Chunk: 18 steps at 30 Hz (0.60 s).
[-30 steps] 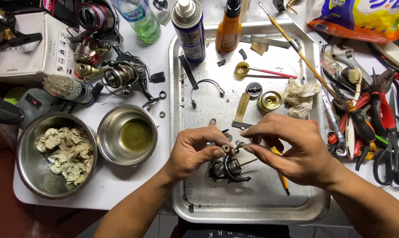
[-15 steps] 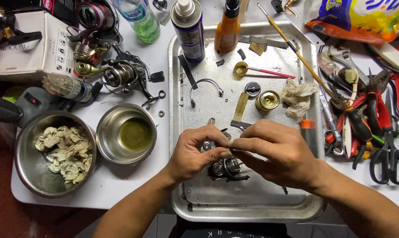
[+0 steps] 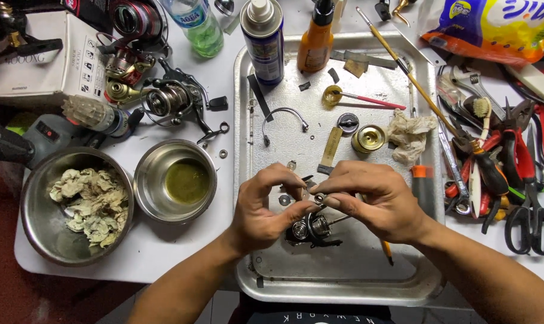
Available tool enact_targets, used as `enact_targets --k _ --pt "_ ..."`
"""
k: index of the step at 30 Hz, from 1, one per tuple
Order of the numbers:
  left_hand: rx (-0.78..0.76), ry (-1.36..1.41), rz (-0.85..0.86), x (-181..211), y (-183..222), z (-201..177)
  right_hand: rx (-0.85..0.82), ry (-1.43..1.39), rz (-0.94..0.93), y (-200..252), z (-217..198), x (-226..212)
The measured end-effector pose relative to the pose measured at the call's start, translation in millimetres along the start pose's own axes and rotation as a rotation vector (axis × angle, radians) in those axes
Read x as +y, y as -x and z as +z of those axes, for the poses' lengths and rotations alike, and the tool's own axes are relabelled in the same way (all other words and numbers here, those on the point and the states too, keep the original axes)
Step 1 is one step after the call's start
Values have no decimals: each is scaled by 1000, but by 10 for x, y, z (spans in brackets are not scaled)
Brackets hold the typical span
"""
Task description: Disassembling and reassembling a fishing reel for maintenance or repair using a screwdriver and manual manipulation of small parts.
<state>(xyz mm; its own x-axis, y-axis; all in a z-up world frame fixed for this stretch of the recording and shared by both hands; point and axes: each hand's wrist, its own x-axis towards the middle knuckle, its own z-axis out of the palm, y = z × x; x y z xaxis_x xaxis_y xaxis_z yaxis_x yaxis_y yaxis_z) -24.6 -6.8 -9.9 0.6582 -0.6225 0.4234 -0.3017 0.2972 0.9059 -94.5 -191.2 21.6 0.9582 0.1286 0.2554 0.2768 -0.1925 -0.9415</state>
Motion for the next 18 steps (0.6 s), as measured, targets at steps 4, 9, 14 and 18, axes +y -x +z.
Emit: enact_targets --k 4,9,14,18 --pt "103 -25 59 51 -77 36 85 -164 24 -51 94 0" --pt "91 -105 73 138 -116 7 42 -199 86 0 94 107" --pt "100 -96 60 116 -103 20 2 -192 108 0 58 103" --pt "111 -75 15 85 -86 16 -93 7 192 -145 -118 -204"
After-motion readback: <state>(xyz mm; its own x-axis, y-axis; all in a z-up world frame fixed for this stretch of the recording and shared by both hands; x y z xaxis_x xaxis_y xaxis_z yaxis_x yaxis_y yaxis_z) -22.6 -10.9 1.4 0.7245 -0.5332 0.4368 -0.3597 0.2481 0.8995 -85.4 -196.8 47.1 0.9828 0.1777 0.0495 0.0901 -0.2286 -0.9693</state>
